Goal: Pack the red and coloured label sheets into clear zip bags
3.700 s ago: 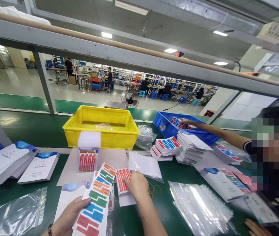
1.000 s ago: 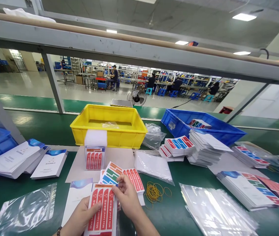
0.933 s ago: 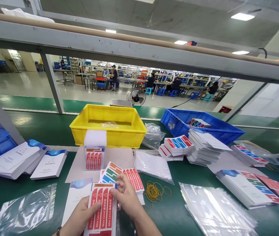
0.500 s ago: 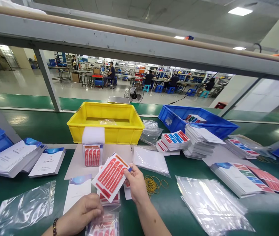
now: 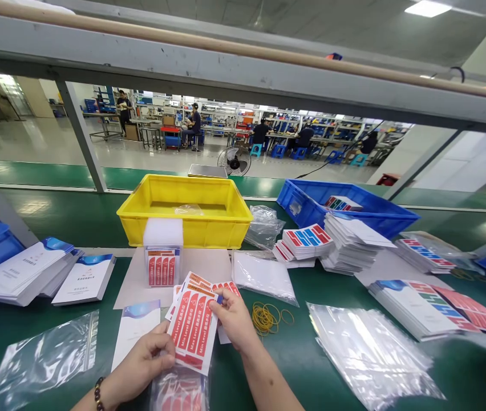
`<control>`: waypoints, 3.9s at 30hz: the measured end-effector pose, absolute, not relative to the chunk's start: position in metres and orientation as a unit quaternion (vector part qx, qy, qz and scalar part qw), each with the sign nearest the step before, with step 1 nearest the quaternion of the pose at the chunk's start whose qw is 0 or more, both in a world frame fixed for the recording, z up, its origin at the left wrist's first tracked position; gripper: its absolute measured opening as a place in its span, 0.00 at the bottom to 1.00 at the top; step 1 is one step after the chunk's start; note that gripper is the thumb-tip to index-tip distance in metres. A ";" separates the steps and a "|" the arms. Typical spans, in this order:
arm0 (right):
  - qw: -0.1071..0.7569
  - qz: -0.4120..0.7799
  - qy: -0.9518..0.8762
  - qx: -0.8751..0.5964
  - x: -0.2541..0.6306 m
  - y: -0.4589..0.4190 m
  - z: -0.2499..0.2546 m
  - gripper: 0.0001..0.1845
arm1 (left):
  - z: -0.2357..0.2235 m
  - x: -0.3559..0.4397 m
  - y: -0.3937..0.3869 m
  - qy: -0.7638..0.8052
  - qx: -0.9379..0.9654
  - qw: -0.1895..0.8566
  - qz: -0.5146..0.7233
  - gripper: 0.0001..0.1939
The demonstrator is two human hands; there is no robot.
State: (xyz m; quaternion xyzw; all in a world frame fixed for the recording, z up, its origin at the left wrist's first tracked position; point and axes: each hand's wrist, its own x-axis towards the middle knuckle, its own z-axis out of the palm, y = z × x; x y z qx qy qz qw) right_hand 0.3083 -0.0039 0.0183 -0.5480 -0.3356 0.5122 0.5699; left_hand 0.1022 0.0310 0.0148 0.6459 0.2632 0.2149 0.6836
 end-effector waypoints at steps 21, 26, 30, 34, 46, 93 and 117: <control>0.288 0.497 -0.652 -0.494 0.289 -0.020 0.029 0.08 | 0.011 0.106 0.028 0.336 0.591 0.667 0.304 0.14; 0.335 0.522 -0.575 -0.534 0.290 -0.020 0.024 0.14 | 0.011 0.105 0.031 0.366 0.520 0.732 0.245 0.19; 0.358 0.545 -0.533 -0.539 0.289 -0.019 0.023 0.15 | 0.011 0.106 0.032 0.398 0.525 0.714 0.236 0.18; 0.333 0.533 -0.540 -0.560 0.286 -0.019 0.025 0.10 | 0.013 0.106 0.032 0.403 0.541 0.702 0.228 0.15; 0.333 0.500 -0.549 -0.581 0.279 -0.017 0.024 0.05 | 0.015 0.104 0.032 0.409 0.558 0.694 0.197 0.15; 0.312 0.473 -0.582 -0.583 0.262 -0.019 0.012 0.05 | 0.011 0.104 0.030 0.386 0.596 0.684 0.170 0.09; 0.309 0.202 -0.710 -0.600 0.259 -0.022 0.017 0.09 | 0.030 -0.059 0.059 0.672 0.706 0.222 0.016 0.11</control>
